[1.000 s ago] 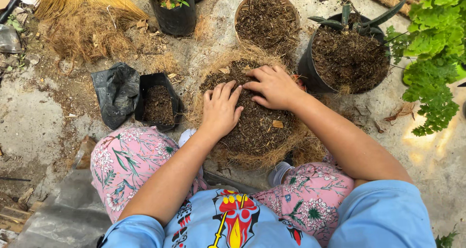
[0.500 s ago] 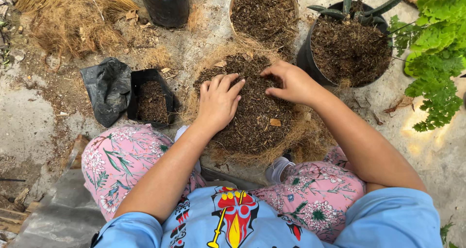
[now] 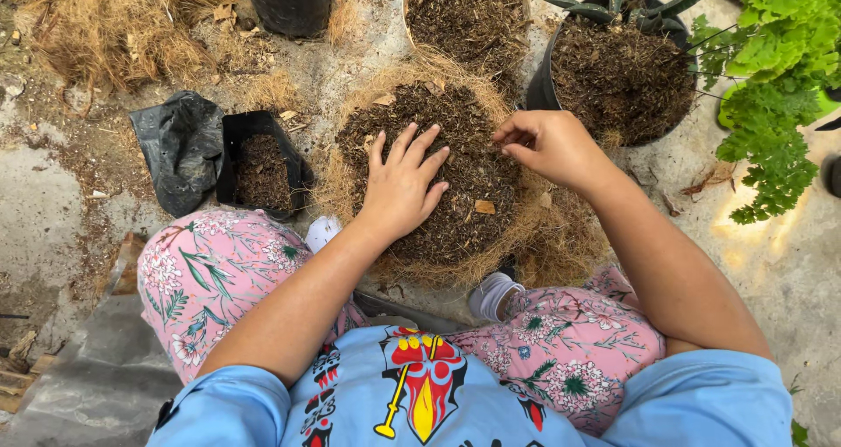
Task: The person sits on the ground and shapes a mound of dry coconut coir fiber with both hands, pressing it into a rounded form. They add handfuls of soil from a bowl onto the fiber and press it in, then place a fern plant into the center and wrap and press the coir fiber around the plant's root ball.
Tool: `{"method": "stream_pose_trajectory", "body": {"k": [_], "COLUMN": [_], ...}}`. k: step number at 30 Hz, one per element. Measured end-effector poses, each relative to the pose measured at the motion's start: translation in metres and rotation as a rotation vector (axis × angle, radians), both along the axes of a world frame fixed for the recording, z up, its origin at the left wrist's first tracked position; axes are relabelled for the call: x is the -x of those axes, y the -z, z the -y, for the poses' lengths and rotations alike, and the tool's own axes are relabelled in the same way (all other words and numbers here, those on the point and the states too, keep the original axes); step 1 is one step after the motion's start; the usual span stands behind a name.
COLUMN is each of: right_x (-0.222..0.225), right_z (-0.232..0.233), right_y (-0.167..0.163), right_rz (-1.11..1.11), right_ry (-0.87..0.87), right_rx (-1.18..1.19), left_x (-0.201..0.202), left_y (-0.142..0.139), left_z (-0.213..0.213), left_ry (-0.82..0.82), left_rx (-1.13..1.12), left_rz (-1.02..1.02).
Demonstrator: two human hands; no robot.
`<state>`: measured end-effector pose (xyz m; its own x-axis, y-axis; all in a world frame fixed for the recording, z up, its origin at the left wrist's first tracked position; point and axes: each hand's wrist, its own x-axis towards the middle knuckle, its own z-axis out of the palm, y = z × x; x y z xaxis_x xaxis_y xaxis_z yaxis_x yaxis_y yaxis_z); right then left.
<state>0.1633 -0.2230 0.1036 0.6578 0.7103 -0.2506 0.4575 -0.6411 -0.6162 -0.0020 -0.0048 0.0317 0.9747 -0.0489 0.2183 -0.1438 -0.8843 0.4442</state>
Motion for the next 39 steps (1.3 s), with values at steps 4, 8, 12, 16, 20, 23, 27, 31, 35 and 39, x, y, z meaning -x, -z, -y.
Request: {"method": "stream_pose_trajectory", "body": {"k": [4,8,12,16,20,23,27,31,35,39], "right_x": [-0.007,-0.005,0.026,0.062,0.059,0.047,0.047,0.059,0.054,0.034], "right_z": [0.006,0.008,-0.007,-0.028,-0.043,-0.043,-0.036,-0.037,-0.033,-0.014], "right_y": [-0.003,-0.011,-0.005,0.014,0.021,0.013,0.003,0.012,0.021,0.014], "right_rz": [0.281,0.607,0.207,0.166,0.098,-0.056,0.188,0.412,0.368,0.288], "right_ry": [0.053,-0.072,-0.313,-0.304,-0.256,-0.126,-0.333,-0.409,-0.465,-0.37], "right_rx": [0.128,0.372,0.418,0.379,-0.072,-0.002,0.11,0.107,0.286,0.282], "left_x": [0.006,0.01,0.016,0.018,0.017,0.019,0.025,0.028,0.025,0.03], "left_y": [-0.006,-0.01,-0.01,-0.007,-0.006,-0.011,-0.018,-0.014,-0.001,0.005], "left_z": [0.002,-0.001,-0.008,-0.01,-0.012,-0.015,-0.016,-0.007,-0.011,-0.025], "left_ry": [-0.003,-0.013,-0.048,-0.11,-0.184,-0.171,0.031,0.169,0.095,-0.01], "left_rx": [0.085,0.106,0.118,0.138,0.238,0.282,0.217,0.106,-0.012,0.023], "left_rz": [0.038,0.08,0.061,0.029,-0.017,0.0,0.145,0.197,0.069,0.069]}}
